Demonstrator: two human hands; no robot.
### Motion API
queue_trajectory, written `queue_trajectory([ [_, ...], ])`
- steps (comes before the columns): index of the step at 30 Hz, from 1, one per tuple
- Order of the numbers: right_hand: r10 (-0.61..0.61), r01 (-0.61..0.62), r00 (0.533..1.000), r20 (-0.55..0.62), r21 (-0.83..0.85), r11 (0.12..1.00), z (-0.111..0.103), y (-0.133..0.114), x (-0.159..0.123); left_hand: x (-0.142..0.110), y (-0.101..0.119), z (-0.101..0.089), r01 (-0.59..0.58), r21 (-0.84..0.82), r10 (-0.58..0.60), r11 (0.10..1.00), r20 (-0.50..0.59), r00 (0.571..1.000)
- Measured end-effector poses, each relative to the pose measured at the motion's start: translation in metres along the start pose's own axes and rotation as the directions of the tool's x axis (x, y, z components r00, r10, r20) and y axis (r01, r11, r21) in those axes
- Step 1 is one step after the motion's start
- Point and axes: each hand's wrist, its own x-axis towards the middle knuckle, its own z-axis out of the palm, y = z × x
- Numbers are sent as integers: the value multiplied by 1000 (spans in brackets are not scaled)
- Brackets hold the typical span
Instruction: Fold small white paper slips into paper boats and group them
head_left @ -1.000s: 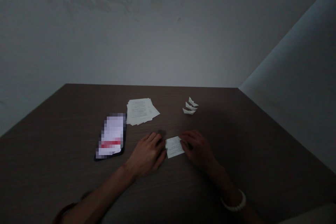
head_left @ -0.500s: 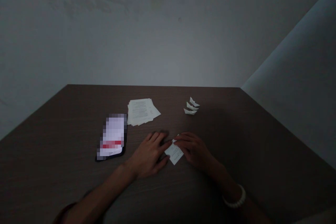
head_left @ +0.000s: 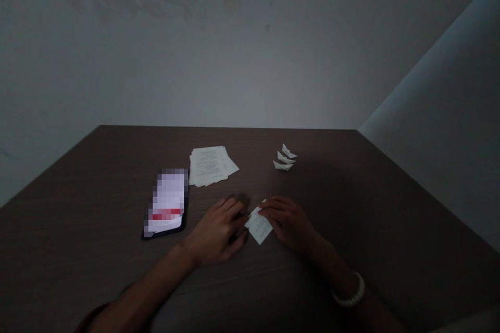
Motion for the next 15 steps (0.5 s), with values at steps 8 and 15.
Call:
queue_trajectory([
  [8,4,-4,1000,-1,-6,1000,-1,1,-1,-5,-3,-2,-81,-11,81,997,-49,996],
  [15,216,-217,975,-58,-29,976,6,-23,12,-5,-2,1,-93,-17,91,996,-85,992],
])
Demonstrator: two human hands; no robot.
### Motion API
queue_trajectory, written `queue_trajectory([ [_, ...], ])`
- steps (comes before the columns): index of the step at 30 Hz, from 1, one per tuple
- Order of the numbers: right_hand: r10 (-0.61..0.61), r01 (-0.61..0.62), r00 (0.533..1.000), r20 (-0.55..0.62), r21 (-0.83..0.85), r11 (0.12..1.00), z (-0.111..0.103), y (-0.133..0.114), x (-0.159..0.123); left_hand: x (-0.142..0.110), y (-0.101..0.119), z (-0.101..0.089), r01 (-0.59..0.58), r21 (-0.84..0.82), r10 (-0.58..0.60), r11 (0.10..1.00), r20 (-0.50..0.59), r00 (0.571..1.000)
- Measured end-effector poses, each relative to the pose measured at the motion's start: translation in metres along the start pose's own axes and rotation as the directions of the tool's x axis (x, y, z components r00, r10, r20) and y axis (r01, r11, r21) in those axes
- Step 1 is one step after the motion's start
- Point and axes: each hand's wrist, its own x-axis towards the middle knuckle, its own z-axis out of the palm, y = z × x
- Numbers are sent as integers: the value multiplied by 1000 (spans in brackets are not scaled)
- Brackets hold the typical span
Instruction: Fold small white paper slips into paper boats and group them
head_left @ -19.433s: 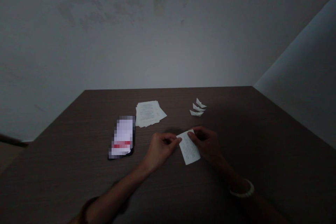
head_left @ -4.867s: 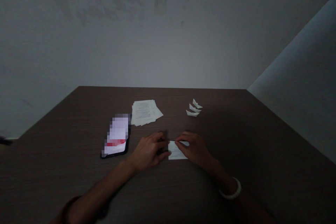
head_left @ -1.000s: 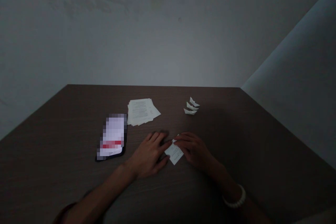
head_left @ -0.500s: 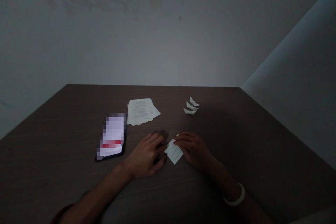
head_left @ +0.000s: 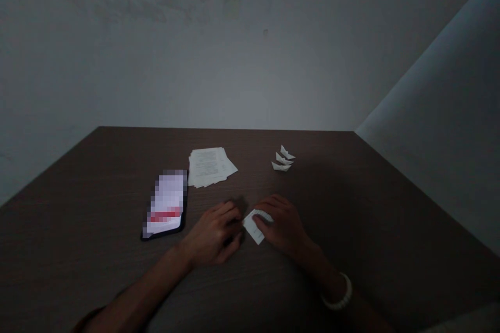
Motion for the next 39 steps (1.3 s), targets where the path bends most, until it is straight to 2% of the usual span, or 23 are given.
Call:
queue_trajectory([
  [2,70,-72,996,-49,-38,997,4,-9,3,0,0,1,2,3,-2,1000,1,1000],
  [6,101,-105,991,-82,-42,994,7,-12,6,0,0,1,8,14,-8,1000,14,1000],
  [20,300,-322,940,-163,-127,938,-7,36,15,1,1,0,2,0,-2,1000,4,1000],
  [24,248,-256,961,-124,-55,965,-6,39,16,1,0,2,34,2,-34,999,-23,999],
  [27,120,-118,990,-70,31,993,-3,39,16,1,-1,3,93,-2,-93,996,-23,995],
  [30,16,-13,999,-38,77,997,0,40,15,2,-2,2,151,15,-151,988,2,989],
  [39,-5,5,1000,3,71,997,-6,34,12,2,-5,6,274,91,-276,957,7,961],
])
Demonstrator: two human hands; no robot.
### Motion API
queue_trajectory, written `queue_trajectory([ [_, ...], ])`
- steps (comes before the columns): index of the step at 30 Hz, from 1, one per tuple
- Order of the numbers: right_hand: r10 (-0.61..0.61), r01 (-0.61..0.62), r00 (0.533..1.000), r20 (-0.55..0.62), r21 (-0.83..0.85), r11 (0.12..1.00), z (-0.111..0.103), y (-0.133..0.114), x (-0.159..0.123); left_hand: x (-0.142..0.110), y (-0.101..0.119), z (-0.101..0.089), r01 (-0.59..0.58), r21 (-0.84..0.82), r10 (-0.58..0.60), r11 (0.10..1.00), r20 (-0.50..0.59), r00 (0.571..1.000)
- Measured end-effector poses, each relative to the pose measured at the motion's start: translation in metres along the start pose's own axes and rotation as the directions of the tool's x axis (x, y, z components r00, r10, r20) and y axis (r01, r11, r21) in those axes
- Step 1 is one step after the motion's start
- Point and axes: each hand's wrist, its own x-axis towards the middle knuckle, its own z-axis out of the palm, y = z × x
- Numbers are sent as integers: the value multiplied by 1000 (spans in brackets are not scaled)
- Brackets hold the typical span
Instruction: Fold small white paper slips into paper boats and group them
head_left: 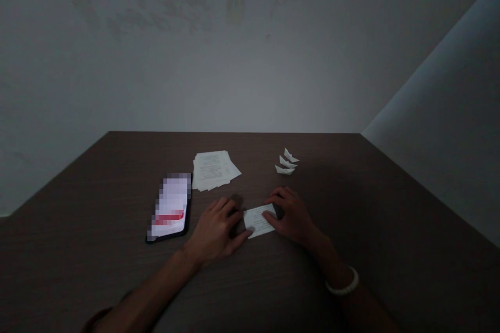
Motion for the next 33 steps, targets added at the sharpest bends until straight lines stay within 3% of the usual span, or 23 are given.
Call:
queue_trajectory([
  [8,5,-6,1000,16,6,1000,0,-8,0,4,-1,3,64,-3,-64,998,22,998],
  [22,8,-10,1000,29,37,999,3,-13,0,7,1,4,143,-203,-141,969,21,990],
  [33,129,-121,992,-7,299,946,8,-10,3,6,-1,7,147,-225,-154,963,-11,988],
])
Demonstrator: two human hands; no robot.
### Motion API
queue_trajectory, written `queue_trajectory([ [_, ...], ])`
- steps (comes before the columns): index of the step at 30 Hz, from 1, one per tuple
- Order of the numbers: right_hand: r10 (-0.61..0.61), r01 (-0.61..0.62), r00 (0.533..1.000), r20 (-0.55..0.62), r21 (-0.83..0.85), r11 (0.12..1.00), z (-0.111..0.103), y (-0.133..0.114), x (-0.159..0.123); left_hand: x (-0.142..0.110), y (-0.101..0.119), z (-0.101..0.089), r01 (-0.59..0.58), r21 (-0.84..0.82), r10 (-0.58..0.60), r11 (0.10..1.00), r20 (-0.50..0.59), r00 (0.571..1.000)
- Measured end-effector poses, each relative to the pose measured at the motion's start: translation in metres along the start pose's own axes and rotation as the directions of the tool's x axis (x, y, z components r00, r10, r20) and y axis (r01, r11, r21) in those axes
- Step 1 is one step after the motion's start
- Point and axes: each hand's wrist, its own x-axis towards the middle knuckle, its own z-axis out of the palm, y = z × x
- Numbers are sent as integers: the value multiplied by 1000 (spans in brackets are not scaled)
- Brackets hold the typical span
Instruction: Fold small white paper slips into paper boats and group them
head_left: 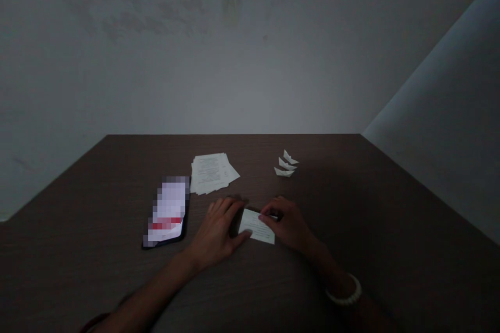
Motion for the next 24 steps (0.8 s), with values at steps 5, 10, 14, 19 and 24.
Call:
queue_trajectory([
  [5,171,-157,983,-64,178,971,1,-5,0,1,-1,-2,53,-109,-60,993,-57,997],
  [10,310,-260,948,-71,390,883,8,-10,2,3,-2,-3,80,-244,-113,966,-128,985],
  [14,330,-256,941,-78,474,842,13,-13,2,5,1,-4,88,-346,-140,934,-129,982],
  [19,284,-224,957,-67,454,862,10,-15,1,7,3,-8,179,-476,-263,861,-116,958],
  [24,222,-209,975,9,371,905,5,-14,-1,7,0,-7,211,-514,-311,832,-117,943],
])
